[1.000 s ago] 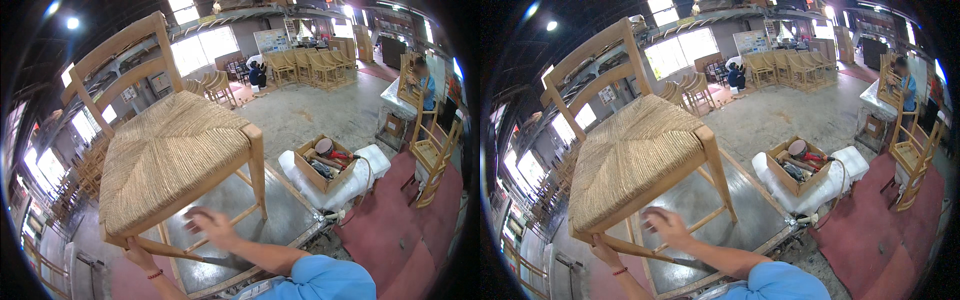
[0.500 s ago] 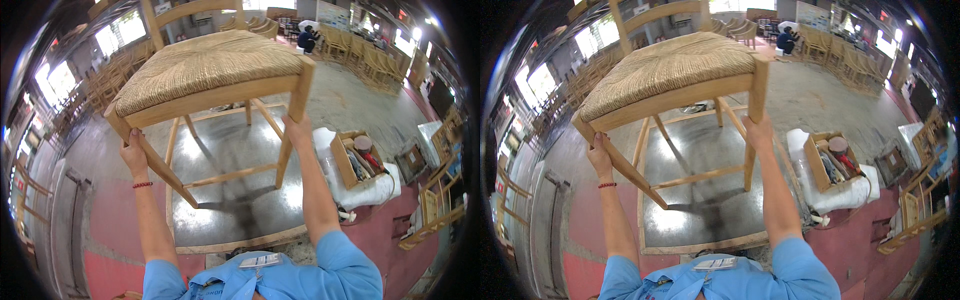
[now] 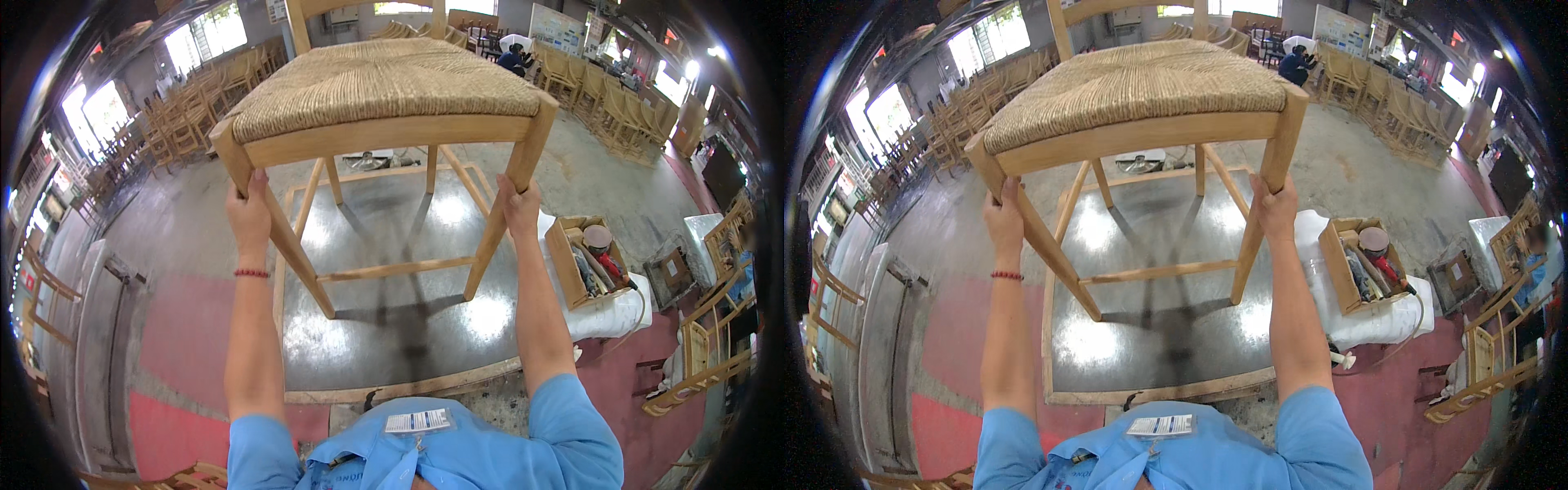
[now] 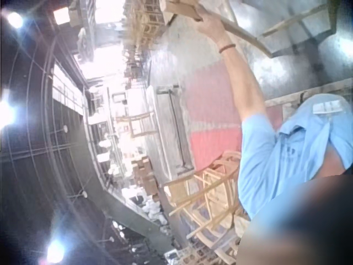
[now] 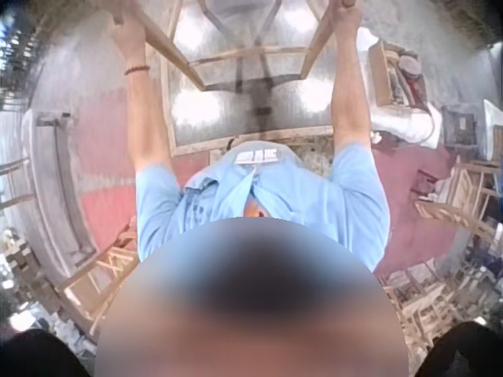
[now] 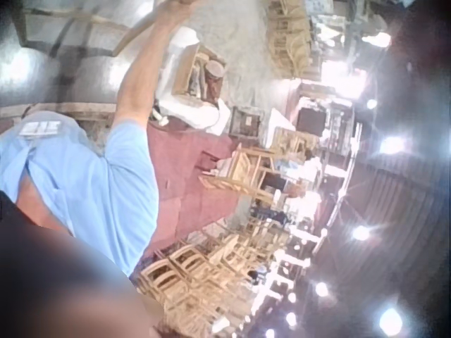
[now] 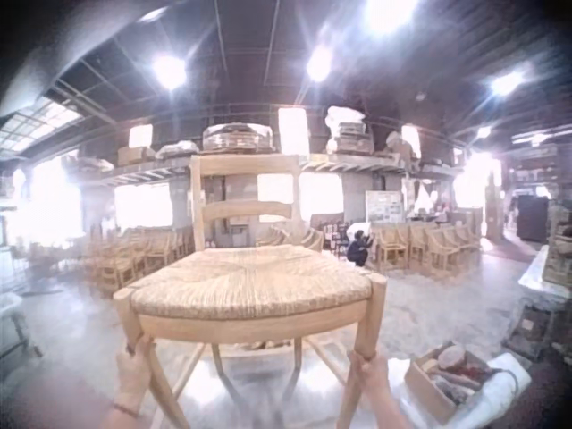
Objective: The person uses a red orbital sander to smooth the legs and frame of a wooden chair, then wipes the sanded areas with a white cloth. The person repeats this process on multiple chairs in a workshop setting.
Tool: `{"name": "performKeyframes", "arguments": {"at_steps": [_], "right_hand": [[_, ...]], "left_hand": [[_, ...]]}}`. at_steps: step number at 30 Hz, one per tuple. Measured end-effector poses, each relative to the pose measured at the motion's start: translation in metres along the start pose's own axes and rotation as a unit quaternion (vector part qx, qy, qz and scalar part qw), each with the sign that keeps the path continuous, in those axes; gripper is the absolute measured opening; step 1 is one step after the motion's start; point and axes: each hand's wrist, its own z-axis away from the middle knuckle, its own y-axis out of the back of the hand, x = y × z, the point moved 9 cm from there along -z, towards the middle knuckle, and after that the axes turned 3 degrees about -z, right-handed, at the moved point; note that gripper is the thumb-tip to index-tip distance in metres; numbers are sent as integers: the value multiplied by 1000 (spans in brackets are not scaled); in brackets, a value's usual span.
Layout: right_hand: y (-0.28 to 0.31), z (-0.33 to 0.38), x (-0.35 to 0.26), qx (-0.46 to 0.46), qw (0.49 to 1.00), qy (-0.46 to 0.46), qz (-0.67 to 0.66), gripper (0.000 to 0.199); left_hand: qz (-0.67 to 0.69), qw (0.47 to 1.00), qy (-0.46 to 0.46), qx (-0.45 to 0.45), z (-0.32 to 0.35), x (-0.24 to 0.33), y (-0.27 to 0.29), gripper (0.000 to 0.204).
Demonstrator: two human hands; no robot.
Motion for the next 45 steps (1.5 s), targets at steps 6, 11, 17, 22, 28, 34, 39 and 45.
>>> {"name": "performKeyframes", "arguments": {"at_steps": [6, 11, 17, 22, 28, 34, 39, 45], "right_hand": [[18, -6, -42, -39, 999, 5, 24, 25], [17, -8, -55, -50, 996, 36, 64, 26], [16, -8, -50, -49, 998, 31, 8, 26], [17, -10, -53, -58, 998, 12, 22, 25], [18, -8, -47, -83, 995, -8, 50, 28], [25, 9, 2, -96, 991, -47, -86, 49], [55, 46, 62, -87, 986, -139, 26, 58], [93, 136, 133, -162, 949, -220, 161, 49]], "left_hand": [[-119, 991, 0, -66, 5, 23, 10, 34], [-140, 988, 22, -63, 9, 23, 14, 32], [-90, 993, 8, -71, 13, 26, 13, 34], [-89, 993, 24, -71, 13, 27, 14, 35], [-75, 996, 21, -53, 13, 29, 13, 32], [-59, 996, 31, -59, 14, 25, 12, 32], [-30, 998, 23, -52, 15, 15, 12, 32], [-62, 996, 36, -57, 15, 13, 12, 32]]}}
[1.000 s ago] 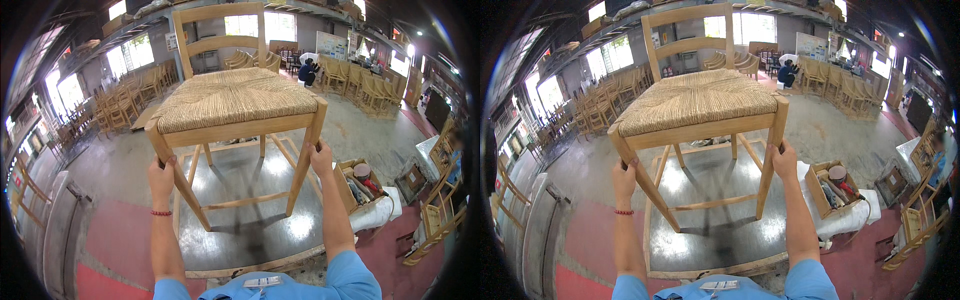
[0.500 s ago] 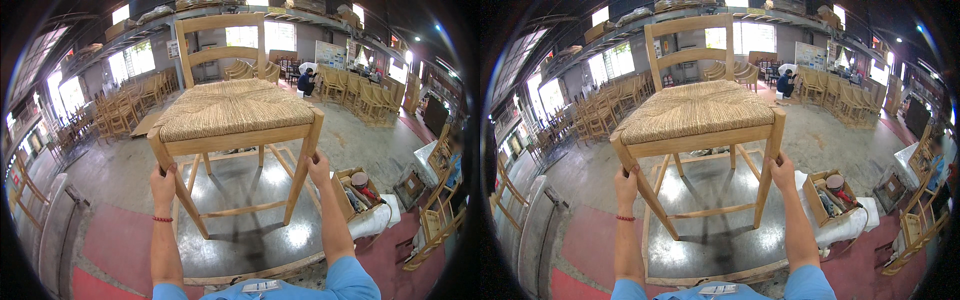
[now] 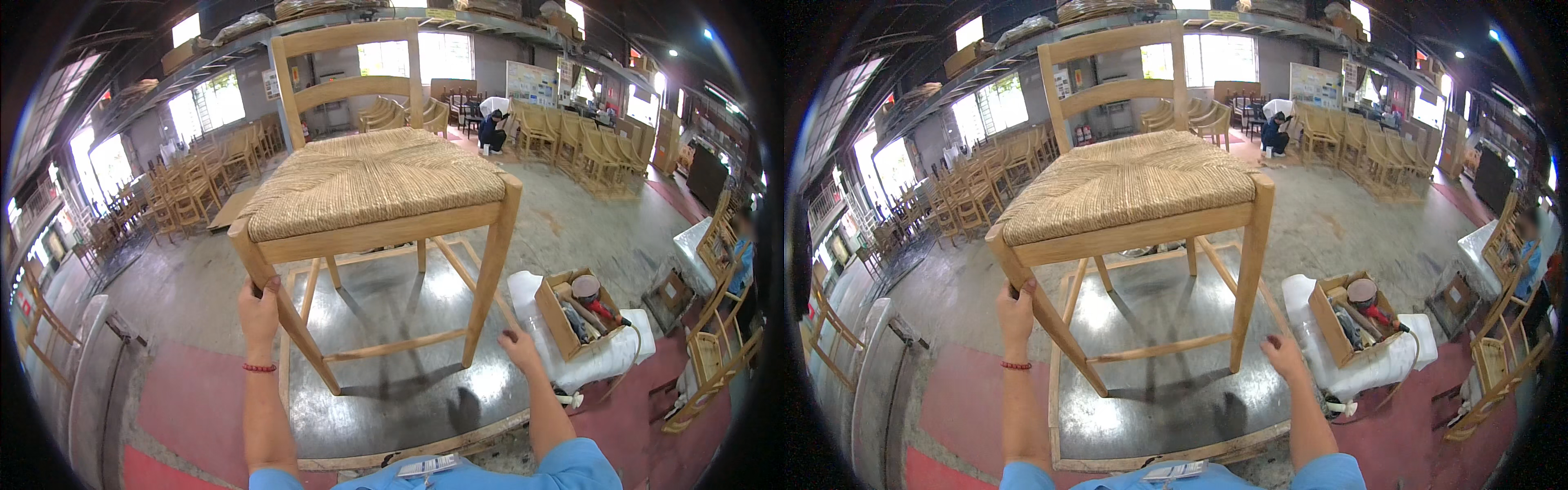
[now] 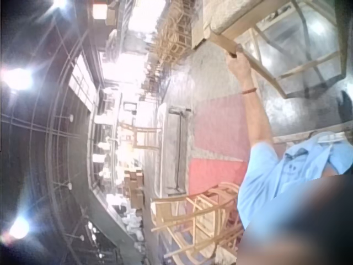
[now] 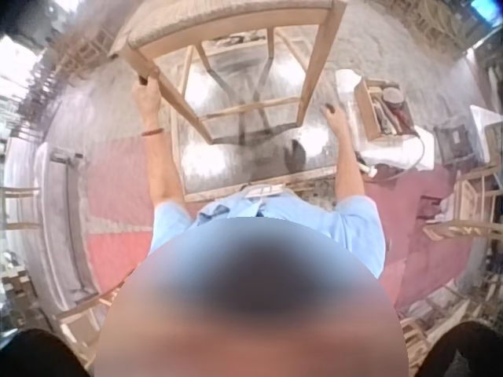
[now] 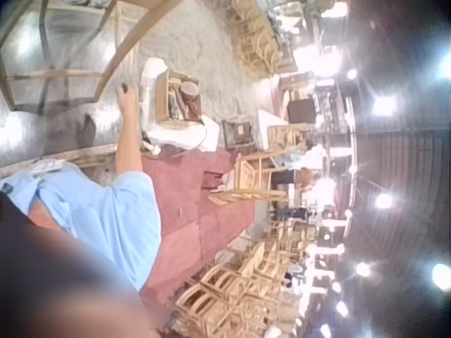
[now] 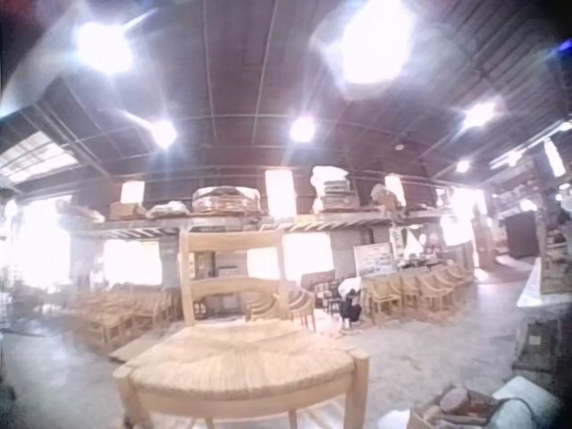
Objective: The person uses a red orbital sander to smooth the legs and frame of a wooden chair, then wipes the sanded areas with a white cloth. The person repeats this process on multiple chairs in a workshop setting.
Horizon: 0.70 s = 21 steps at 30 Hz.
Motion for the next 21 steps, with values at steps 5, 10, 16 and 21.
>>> {"name": "performKeyframes", "arguments": {"at_steps": [5, 10, 16, 21], "right_hand": [[-46, 100, 140, -136, 976, -168, 22, 36], [-48, 222, 269, -199, 936, -278, 88, 29], [3, 302, 360, -65, 907, -415, 30, 34], [34, 324, 392, 277, 705, -559, -338, 55]], "left_hand": [[-23, 1000, 2, 8, -3, 4, 1, 32], [-101, 993, -32, 56, -22, -36, 0, 34], [-259, 947, -171, 84, -23, -47, -4, 42], [-169, 981, -45, 87, -29, -62, 8, 37]]}}
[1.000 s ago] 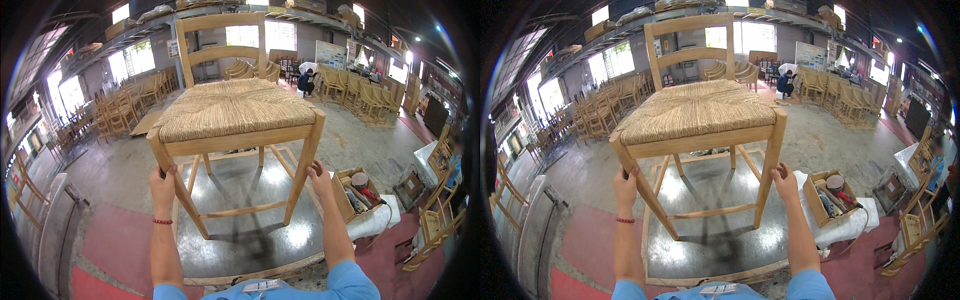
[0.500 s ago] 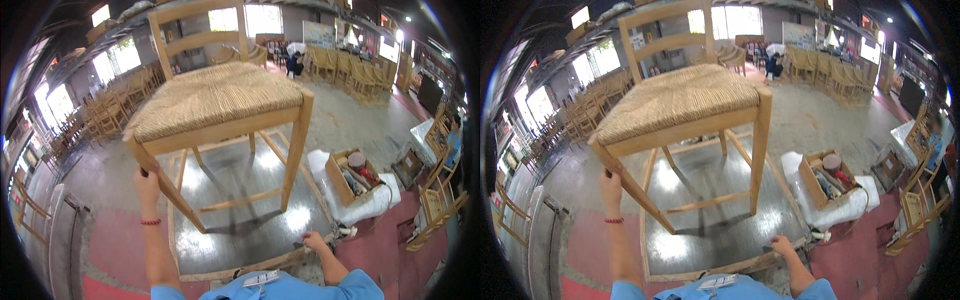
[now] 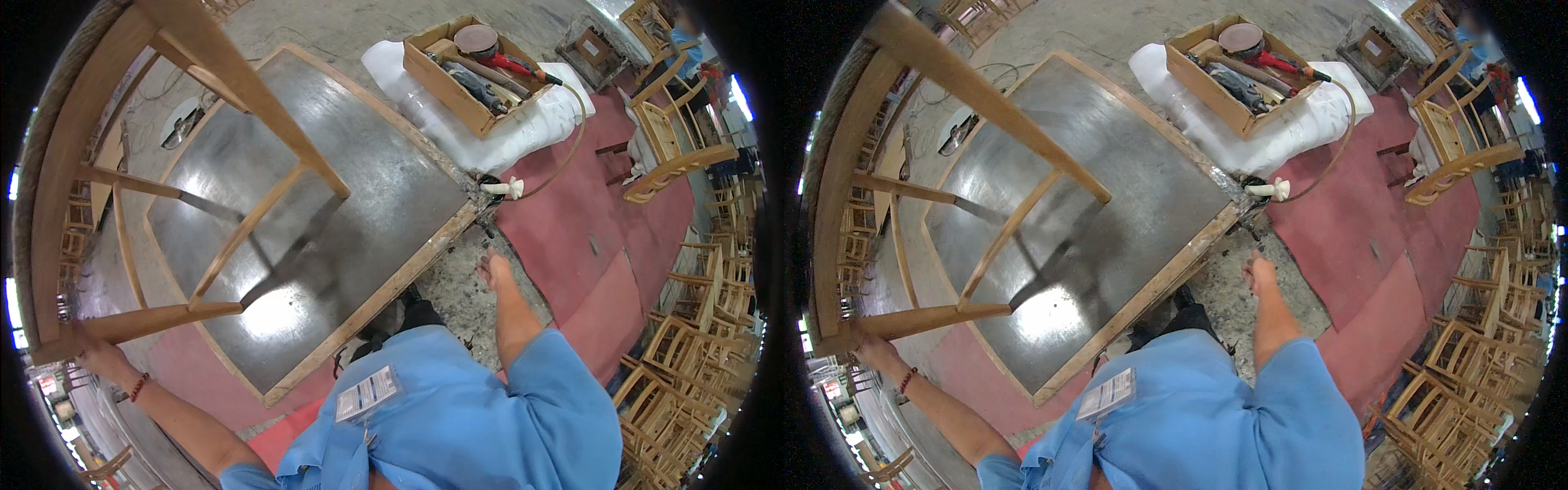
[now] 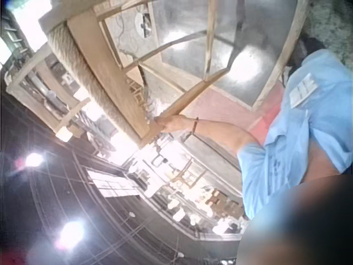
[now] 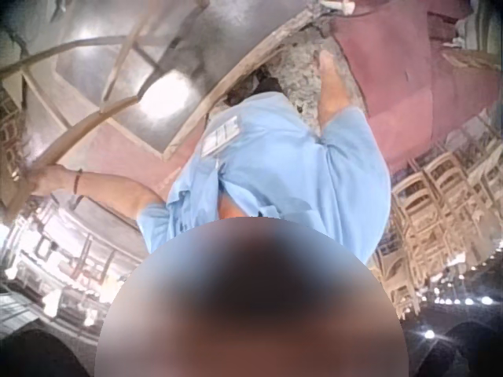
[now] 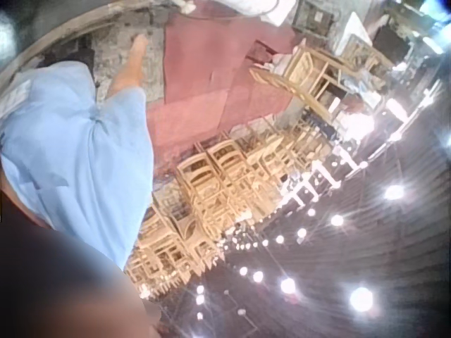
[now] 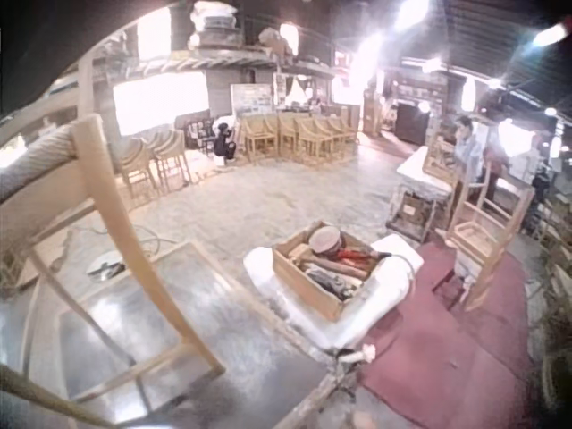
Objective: The person uses a red orbital sander to smooth the legs and frame of a wooden chair, then wipes the sanded areas with a white cloth. The person repeats this process on multiple chairs in a workshop setting.
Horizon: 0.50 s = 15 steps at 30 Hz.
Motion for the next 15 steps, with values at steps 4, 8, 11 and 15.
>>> {"name": "performKeyframes", "arguments": {"at_steps": [4, 8, 11, 15], "right_hand": [[-5, -34, -25, 71, 970, 24, -230, 50], [-16, -54, -57, 44, 949, 154, -273, 29], [-7, -25, -52, 146, 957, 132, -214, 27], [-68, 79, -96, 133, 943, 277, -129, 38]], "left_hand": [[-190, 974, -120, -20, -1, 12, 0, 45], [-198, 960, -198, 5, 9, 22, 3, 43], [133, 987, 93, 19, 22, -22, -11, 34], [210, 974, 82, 4, 51, -7, -31, 28]]}}
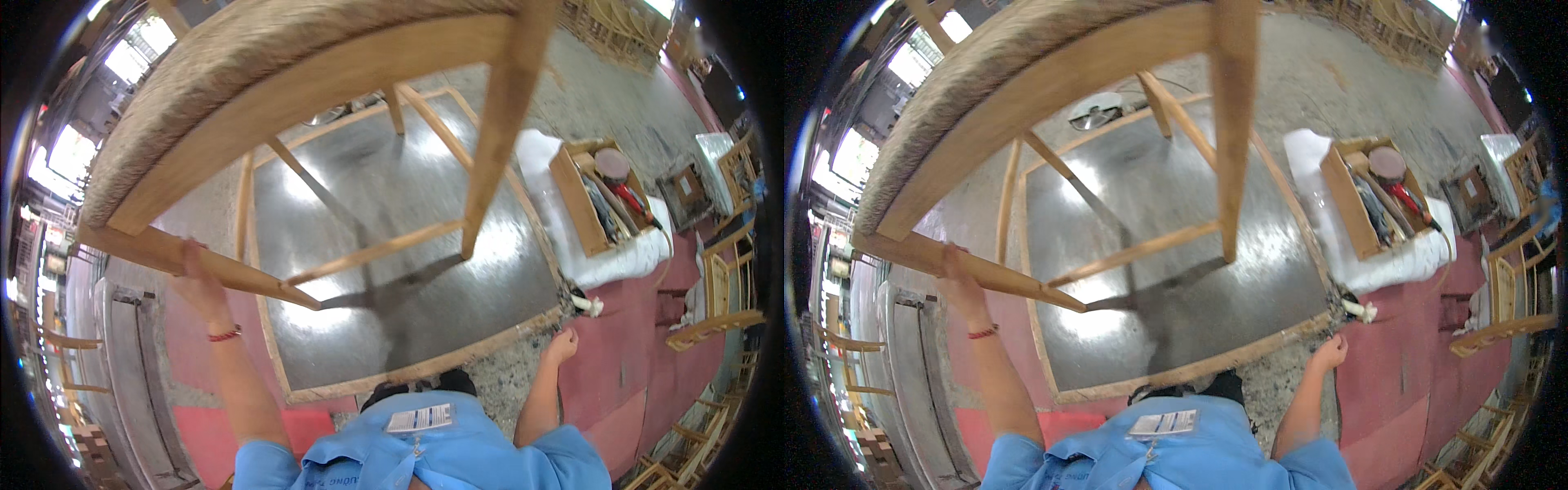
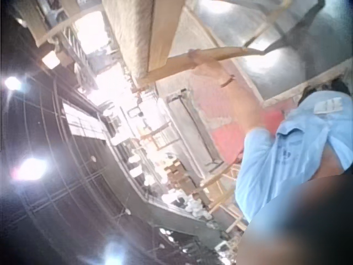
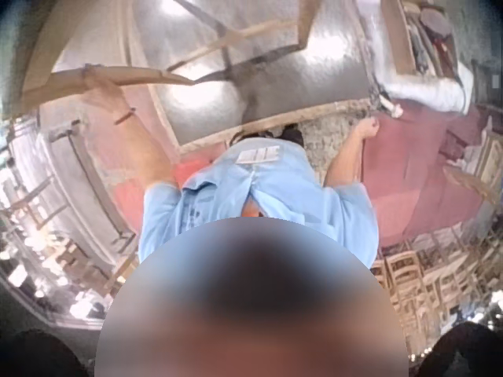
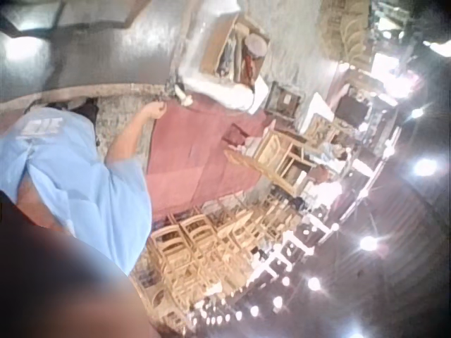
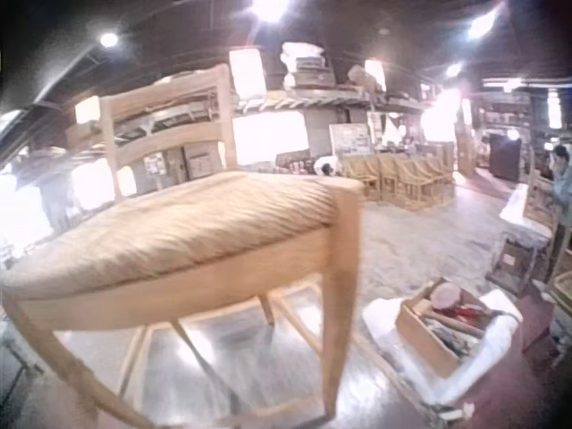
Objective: The person uses a red orbital sander to smooth the legs and frame of a wooden chair, then wipes the sanded areas with a white cloth. The person repeats this process on multiple chairs in a workshop setting.
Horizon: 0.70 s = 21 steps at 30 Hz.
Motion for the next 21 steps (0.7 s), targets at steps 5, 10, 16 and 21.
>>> {"name": "performKeyframes", "arguments": {"at_steps": [5, 10, 16, 21], "right_hand": [[-219, 190, -118, -473, 834, 284, 3, 64], [-345, 267, -136, -484, 831, 268, 56, 27], [-303, 308, -108, -402, 858, 314, 56, 21], [-295, 345, -68, -413, 858, 304, 5, 17]], "left_hand": [[50, 999, -1, -10, 5, -2, -9, 21], [86, 996, -8, -24, -24, -15, -38, 20], [80, 993, 10, -83, -93, -57, -60, 21], [103, 985, 41, -132, -157, -101, -99, 28]]}}
